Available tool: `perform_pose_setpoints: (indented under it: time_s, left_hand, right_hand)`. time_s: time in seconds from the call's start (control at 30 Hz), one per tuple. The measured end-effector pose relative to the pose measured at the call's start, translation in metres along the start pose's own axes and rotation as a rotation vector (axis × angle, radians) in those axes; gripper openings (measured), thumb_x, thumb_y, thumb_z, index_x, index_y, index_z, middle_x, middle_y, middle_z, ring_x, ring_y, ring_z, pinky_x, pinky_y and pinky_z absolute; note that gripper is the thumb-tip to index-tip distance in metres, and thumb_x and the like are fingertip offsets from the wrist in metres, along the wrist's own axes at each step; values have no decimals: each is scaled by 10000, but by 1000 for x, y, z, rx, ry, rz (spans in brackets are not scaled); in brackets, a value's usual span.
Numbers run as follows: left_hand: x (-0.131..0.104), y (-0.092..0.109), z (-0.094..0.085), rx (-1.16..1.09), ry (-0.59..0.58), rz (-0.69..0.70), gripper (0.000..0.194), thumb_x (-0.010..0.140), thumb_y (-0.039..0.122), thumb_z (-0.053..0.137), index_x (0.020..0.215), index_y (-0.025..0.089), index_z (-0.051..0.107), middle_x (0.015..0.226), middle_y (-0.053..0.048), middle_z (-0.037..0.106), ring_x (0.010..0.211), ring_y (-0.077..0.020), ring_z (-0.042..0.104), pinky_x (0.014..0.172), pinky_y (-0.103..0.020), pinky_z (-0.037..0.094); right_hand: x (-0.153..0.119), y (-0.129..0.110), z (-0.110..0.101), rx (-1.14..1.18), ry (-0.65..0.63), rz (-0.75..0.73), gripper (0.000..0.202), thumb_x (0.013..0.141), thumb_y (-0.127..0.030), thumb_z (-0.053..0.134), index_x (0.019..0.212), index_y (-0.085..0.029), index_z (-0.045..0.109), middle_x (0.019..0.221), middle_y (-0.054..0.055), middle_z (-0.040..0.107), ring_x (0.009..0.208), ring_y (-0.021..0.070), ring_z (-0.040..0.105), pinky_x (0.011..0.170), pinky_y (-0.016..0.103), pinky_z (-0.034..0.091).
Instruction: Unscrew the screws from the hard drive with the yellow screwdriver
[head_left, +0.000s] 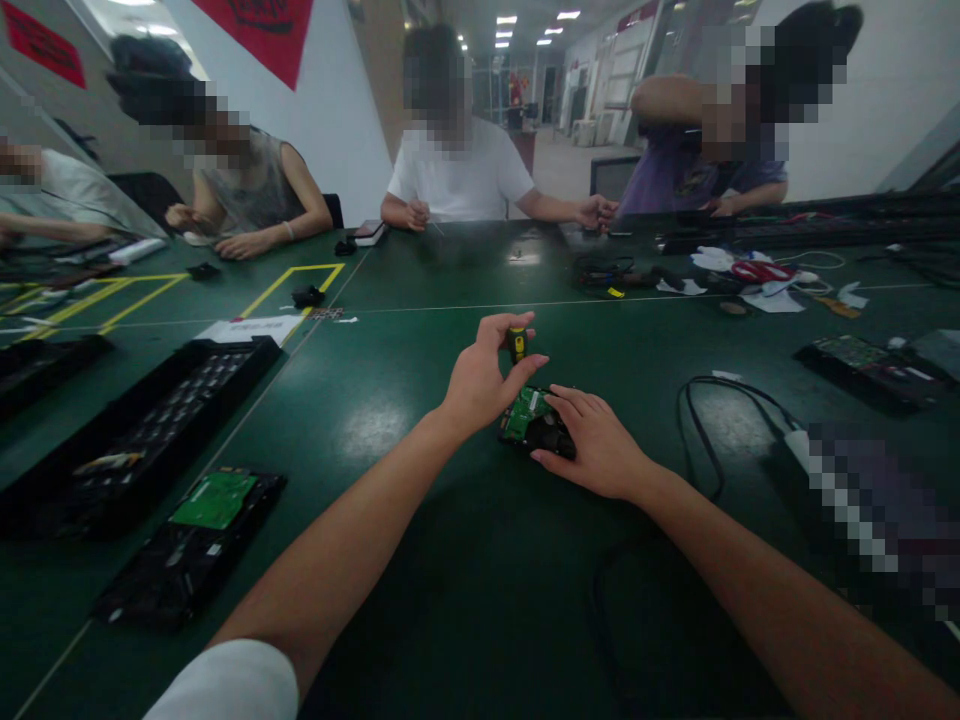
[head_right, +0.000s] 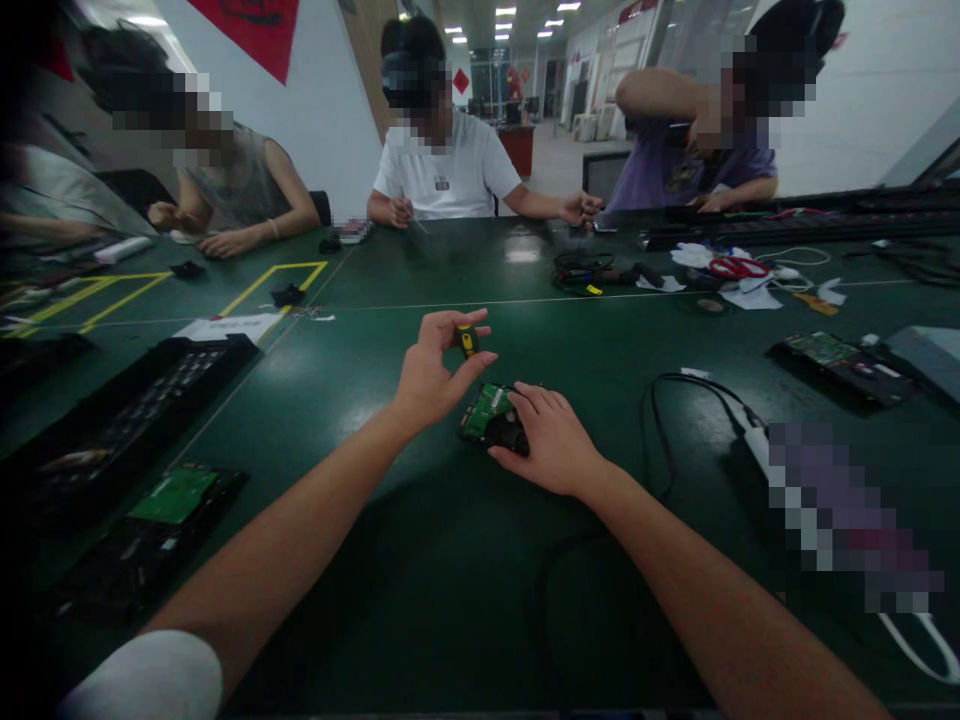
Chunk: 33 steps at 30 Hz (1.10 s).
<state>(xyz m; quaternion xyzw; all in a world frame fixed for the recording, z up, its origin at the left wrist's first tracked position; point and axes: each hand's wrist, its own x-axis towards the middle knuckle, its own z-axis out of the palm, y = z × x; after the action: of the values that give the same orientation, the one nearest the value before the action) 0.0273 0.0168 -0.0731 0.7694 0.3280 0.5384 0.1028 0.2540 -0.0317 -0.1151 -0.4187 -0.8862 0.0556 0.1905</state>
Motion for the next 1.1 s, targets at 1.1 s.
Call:
perform_pose_setpoints:
  time_s: [1.1]
  left_hand:
    - [0, 0, -2, 21, -40, -47, 391, 1048, 299, 594, 1416, 254, 471, 1388, -109, 653, 1138, -208, 729, 999, -388, 589]
  right_hand:
    - [1, -1, -1, -13, -19, 13, 817, 922, -670, 645, 1487, -89, 534, 1570, 253, 515, 1453, 418, 483, 1211, 596, 359]
